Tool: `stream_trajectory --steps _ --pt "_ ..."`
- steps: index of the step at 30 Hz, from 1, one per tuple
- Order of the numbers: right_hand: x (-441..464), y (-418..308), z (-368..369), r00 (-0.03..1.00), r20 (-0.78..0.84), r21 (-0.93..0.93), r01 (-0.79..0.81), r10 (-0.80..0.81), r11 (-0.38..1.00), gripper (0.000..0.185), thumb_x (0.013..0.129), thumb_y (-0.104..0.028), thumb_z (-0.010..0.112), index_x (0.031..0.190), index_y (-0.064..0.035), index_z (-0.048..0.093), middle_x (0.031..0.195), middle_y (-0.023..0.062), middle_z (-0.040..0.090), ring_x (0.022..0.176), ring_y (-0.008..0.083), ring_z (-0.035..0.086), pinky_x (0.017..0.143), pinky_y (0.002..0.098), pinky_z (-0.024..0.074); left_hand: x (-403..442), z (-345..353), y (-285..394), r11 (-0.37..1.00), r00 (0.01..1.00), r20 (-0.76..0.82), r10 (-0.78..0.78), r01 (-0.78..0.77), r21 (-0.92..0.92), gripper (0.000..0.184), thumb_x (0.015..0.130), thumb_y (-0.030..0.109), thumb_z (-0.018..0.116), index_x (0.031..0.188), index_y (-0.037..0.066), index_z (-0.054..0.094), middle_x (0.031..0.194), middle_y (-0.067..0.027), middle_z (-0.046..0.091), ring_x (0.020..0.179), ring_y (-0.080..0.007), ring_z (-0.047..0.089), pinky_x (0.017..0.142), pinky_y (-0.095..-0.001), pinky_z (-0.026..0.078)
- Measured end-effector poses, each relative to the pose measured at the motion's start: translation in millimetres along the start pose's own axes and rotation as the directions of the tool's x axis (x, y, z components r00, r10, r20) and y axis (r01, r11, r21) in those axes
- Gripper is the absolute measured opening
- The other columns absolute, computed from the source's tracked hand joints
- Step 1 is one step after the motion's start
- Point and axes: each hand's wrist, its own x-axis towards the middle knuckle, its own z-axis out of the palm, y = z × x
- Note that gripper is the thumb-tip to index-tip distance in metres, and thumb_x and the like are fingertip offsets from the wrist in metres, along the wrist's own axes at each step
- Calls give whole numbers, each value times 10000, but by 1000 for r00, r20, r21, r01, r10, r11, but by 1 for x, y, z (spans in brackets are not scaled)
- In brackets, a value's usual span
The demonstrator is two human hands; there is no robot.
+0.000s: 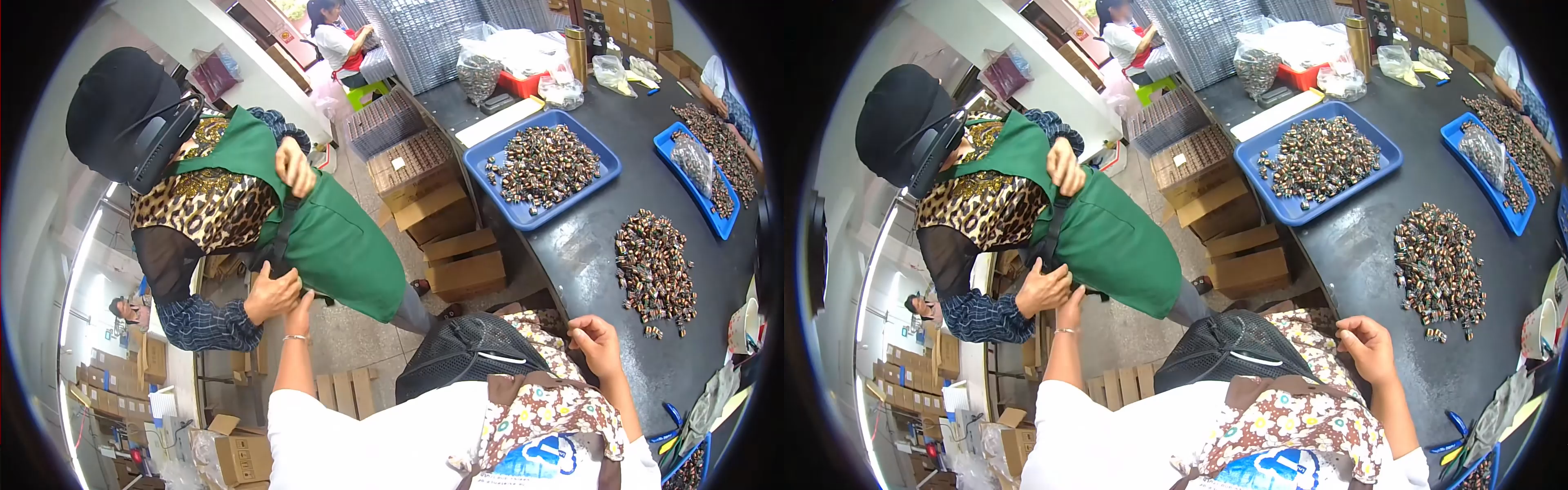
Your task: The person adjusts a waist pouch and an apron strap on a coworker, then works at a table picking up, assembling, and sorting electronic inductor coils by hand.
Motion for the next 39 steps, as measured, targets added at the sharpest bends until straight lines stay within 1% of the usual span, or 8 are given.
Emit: stream_trajectory --steps 1,3,5,7,11,16,33,39 --pt "0 -1 -1 1000 1 3 7 -7 1000 90 843 -23 561 923 5 589 804 42 608 658 90 563 592 219 480 3 8 -2 999 993 -105 -47 47 -8 309 792 47 624 1092 41 547 922 1 564 747 -114 539 667 -287 459" --pt "0 4 -1 1000 -2 4 9 -9 1000 92 844 -26 561 926 3 589 807 42 608 662 89 562 594 219 480 7 -3 -1 982 991 46 -124 129 -141 250 797 52 624 1037 45 553 857 -39 575 718 -139 565 653 -303 471" --pt "1 6 -1 1000 7 18 0 -1 1000 94 845 -28 561 929 1 589 809 42 608 665 88 561 596 219 480 -1 -13 15 975 980 76 -182 190 -113 198 829 130 613 1001 50 556 832 -74 598 700 -185 591 649 -335 484" --pt "1 8 -5 1000 19 6 -8 8 1000 120 852 -27 561 964 7 591 841 37 607 710 81 567 636 224 503 -26 -14 52 737 829 422 -366 535 -413 243 862 208 586 1026 33 546 874 -83 622 739 -216 611 669 -355 494" --pt "2 14 -3 1000 16 -27 16 -15 1000 119 857 -35 568 969 -4 590 839 25 601 728 74 562 634 208 492 -64 21 97 689 792 580 -190 528 -496 201 907 157 501 1069 38 498 930 -144 628 828 -268 616 728 -404 498" --pt "2 13 -4 1000 26 -35 2 -1 999 112 859 -36 570 964 -1 588 847 28 593 744 74 557 636 212 488 -78 66 126 453 757 654 9 580 -677 168 938 133 423 1081 56 465 1008 -145 586 908 -275 596 790 -413 483" --pt "0 11 -5 1000 3 -68 6 -6 998 113 851 -14 559 955 22 585 852 44 572 727 90 562 638 218 485 -85 114 166 633 773 634 -13 497 -593 239 952 157 382 1142 15 413 1078 -193 560 1041 -331 556 860 -439 470" --pt "-2 11 -3 1000 15 -130 25 -23 991 105 849 -1 543 945 10 584 872 43 571 740 89 563 649 217 487 -72 149 151 591 659 749 59 582 -559 299 965 204 347 1155 -12 426 1150 -233 522 1091 -354 522 888 -429 471"
